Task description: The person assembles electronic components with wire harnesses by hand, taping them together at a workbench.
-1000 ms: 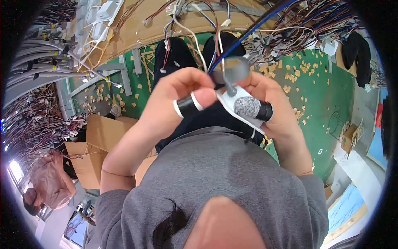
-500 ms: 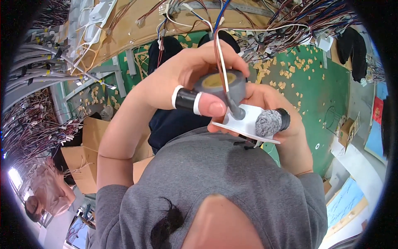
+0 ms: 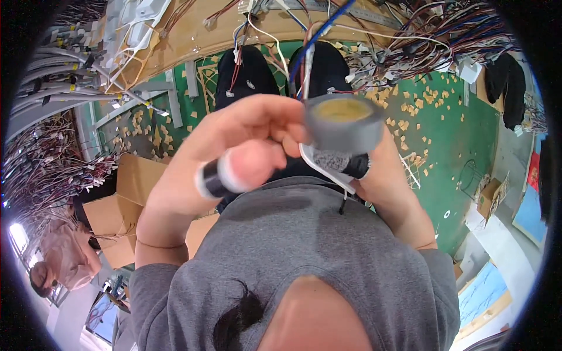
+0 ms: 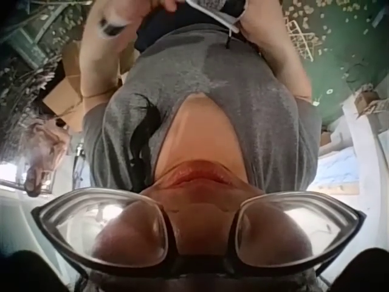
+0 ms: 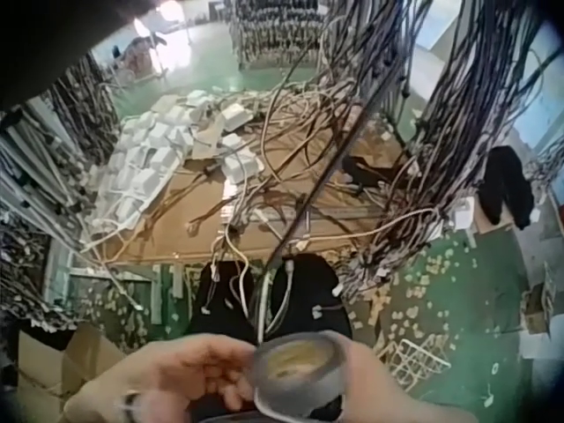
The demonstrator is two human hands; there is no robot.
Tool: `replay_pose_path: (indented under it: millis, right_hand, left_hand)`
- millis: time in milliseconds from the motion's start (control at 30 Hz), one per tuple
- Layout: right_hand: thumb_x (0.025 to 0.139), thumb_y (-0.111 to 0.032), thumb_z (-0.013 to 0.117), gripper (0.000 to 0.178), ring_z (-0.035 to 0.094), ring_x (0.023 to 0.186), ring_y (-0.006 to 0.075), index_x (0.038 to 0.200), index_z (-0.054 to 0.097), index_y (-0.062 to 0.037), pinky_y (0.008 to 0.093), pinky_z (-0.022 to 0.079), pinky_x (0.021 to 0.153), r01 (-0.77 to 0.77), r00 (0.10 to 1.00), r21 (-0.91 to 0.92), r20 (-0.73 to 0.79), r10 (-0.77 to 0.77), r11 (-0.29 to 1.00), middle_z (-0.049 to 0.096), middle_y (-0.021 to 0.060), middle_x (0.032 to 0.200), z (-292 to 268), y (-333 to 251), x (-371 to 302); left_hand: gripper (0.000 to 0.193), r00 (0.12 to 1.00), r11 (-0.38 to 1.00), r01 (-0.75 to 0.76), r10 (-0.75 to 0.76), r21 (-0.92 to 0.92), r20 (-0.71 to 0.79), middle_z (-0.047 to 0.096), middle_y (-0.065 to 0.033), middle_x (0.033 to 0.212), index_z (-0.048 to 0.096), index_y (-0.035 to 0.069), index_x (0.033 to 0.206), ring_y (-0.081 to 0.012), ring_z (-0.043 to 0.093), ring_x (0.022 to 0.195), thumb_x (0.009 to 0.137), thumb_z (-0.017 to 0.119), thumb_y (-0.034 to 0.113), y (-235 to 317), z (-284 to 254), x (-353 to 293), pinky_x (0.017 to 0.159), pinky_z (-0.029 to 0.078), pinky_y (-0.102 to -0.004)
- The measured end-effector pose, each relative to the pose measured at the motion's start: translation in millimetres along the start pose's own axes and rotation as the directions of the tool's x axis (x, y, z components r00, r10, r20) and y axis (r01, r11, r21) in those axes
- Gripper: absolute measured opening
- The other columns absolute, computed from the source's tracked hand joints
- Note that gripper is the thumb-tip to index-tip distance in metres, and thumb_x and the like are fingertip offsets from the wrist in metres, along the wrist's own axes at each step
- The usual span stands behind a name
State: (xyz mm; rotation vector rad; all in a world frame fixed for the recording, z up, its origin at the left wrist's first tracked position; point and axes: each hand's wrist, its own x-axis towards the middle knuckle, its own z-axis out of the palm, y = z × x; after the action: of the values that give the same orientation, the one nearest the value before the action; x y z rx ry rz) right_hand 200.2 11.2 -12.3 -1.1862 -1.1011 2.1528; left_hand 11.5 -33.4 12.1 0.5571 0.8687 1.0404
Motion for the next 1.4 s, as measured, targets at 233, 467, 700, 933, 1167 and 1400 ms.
replay_pose_path:
  millis: [233, 467, 700, 933, 1167, 1400]
  right_hand:
    - [0.074, -0.019, 0.068, 0.051, 0.061, 0.090, 0.0200, 0.114, 0.048, 0.0047, 0.0293, 0.049, 0.081, -0.083, 0.990, 0.278, 0.133, 0.047, 0.957, 0.060, 0.0171, 0.100, 3, -4, -7]
    - [0.071, -0.031, 0.069, 0.056, 0.062, 0.077, 0.0189, 0.109, 0.050, 0.0066, 0.0262, 0.051, 0.068, -0.206, 0.956, 0.293, 0.262, 0.129, 0.934, 0.061, 0.0224, 0.096, -2, -7, -6]
    - [0.077, -0.025, 0.065, 0.034, 0.063, 0.078, 0.0216, 0.092, 0.051, 0.0022, 0.0275, 0.052, 0.071, -0.031, 0.989, 0.377, 0.147, -0.027, 0.926, 0.059, 0.0277, 0.096, -7, -2, -8]
    - [0.079, -0.028, 0.062, 0.042, 0.063, 0.081, 0.0232, 0.104, 0.049, 0.0032, 0.0278, 0.052, 0.072, -0.092, 0.985, 0.357, 0.169, 0.032, 0.930, 0.059, 0.0223, 0.097, -4, 1, -2]
    - [0.076, -0.009, 0.067, 0.034, 0.060, 0.090, 0.0155, 0.103, 0.051, 0.0037, 0.0283, 0.048, 0.081, -0.188, 0.978, 0.365, 0.149, 0.143, 0.912, 0.061, 0.0122, 0.098, -8, 0, 0]
    - [0.069, -0.015, 0.075, 0.040, 0.056, 0.090, 0.0100, 0.103, 0.057, -0.0021, 0.0265, 0.043, 0.081, 0.044, 0.998, -0.132, 0.046, -0.038, 0.990, 0.062, 0.0045, 0.097, -6, -2, -2]
  left_hand:
    - [0.053, 0.992, 0.942, -0.122, 0.103, 0.312, 0.076, 0.055, -0.0106, 0.110, 0.043, 0.002, 0.121, -0.0169, 0.055, 0.094, 0.081, 0.063, 0.030, -42, -25, 25, 0.078, 0.044, -0.0253]
    - [0.090, 0.917, 0.996, 0.003, 0.035, -0.095, 0.398, 0.046, -0.0145, 0.123, 0.029, 0.001, 0.134, -0.0224, 0.053, 0.104, 0.065, 0.075, 0.037, -41, -20, 60, 0.090, 0.042, -0.0335]
    - [0.088, 0.967, 0.988, -0.041, 0.077, -0.149, 0.243, 0.054, -0.0089, 0.110, 0.036, -0.004, 0.128, -0.0203, 0.054, 0.102, 0.061, 0.078, 0.035, -36, -27, 44, 0.091, 0.041, -0.0313]
    - [0.066, 0.980, 0.903, -0.192, 0.197, -0.384, -0.027, 0.054, -0.0064, 0.106, 0.045, 0.002, 0.118, -0.0176, 0.056, 0.091, 0.073, 0.067, 0.045, -44, -13, 22, 0.076, 0.045, -0.0306]
    - [0.054, 0.981, 0.989, -0.144, 0.139, -0.026, -0.138, 0.053, -0.0011, 0.089, 0.046, 0.005, 0.104, -0.0102, 0.052, 0.083, 0.069, 0.076, 0.032, -44, 2, 19, 0.073, 0.041, -0.0221]
    - [0.036, 0.991, 0.974, 0.011, 0.019, 0.226, -0.129, 0.058, -0.0031, 0.087, 0.052, 0.003, 0.097, -0.0093, 0.053, 0.076, 0.073, 0.073, 0.018, -32, 8, 25, 0.071, 0.042, -0.0228]
